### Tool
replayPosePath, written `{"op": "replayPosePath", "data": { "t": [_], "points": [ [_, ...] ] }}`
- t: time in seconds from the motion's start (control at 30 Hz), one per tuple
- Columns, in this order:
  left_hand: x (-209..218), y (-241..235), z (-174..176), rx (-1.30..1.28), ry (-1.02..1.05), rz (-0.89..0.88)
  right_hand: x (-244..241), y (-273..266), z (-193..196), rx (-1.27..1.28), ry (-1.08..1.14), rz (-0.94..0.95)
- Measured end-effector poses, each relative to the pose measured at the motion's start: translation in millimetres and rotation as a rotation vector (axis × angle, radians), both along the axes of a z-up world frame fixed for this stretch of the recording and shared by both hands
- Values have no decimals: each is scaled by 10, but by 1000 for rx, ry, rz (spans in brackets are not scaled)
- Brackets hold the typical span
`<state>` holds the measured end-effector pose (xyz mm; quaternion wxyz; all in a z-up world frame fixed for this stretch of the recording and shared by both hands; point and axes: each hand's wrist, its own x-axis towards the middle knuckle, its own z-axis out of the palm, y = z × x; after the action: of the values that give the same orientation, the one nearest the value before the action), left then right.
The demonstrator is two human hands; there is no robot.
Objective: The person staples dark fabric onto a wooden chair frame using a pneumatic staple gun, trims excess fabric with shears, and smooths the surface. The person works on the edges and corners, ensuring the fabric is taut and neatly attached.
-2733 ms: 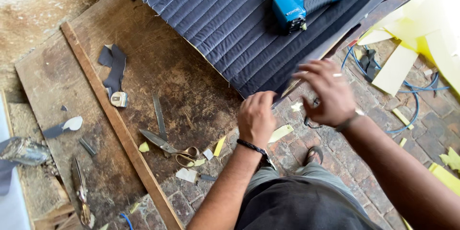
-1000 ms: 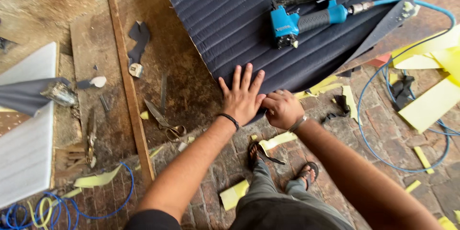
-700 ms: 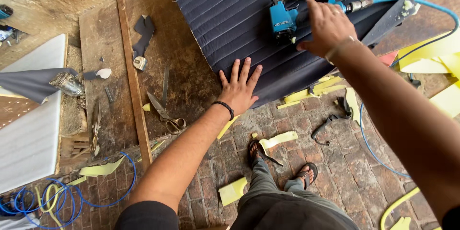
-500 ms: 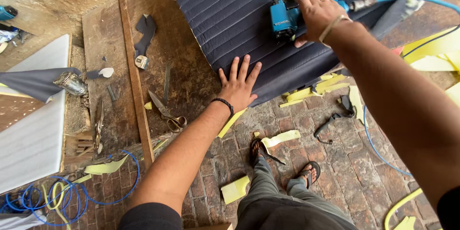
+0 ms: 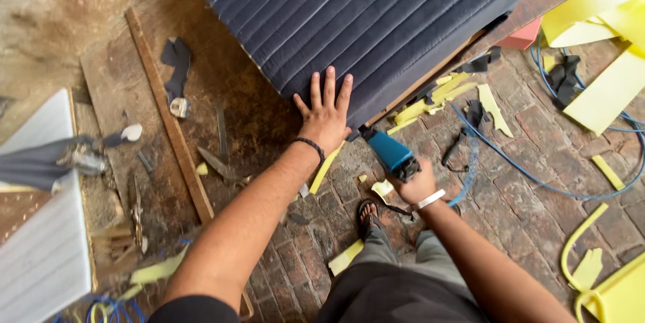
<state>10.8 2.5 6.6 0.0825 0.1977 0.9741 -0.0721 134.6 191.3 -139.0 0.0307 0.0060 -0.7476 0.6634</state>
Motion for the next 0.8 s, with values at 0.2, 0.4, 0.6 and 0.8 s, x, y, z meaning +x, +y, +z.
{"op": "replayPosePath", "data": {
  "t": [0.2, 0.4, 0.6, 0.8],
  "points": [
    [7, -39, 73, -77, -50, -64, -36, -322, -353, 0, 21, -55],
    [-69, 12, 299, -256, -215, -143, 91, -480, -367, 20, -22, -57],
    [-99, 134, 533, -341, -432, -67, 110, -518, -300, 57, -59, -146],
    [-15, 169, 704, -337, -350, -93, -143, 200, 376, 206, 115, -404]
  ]
}}
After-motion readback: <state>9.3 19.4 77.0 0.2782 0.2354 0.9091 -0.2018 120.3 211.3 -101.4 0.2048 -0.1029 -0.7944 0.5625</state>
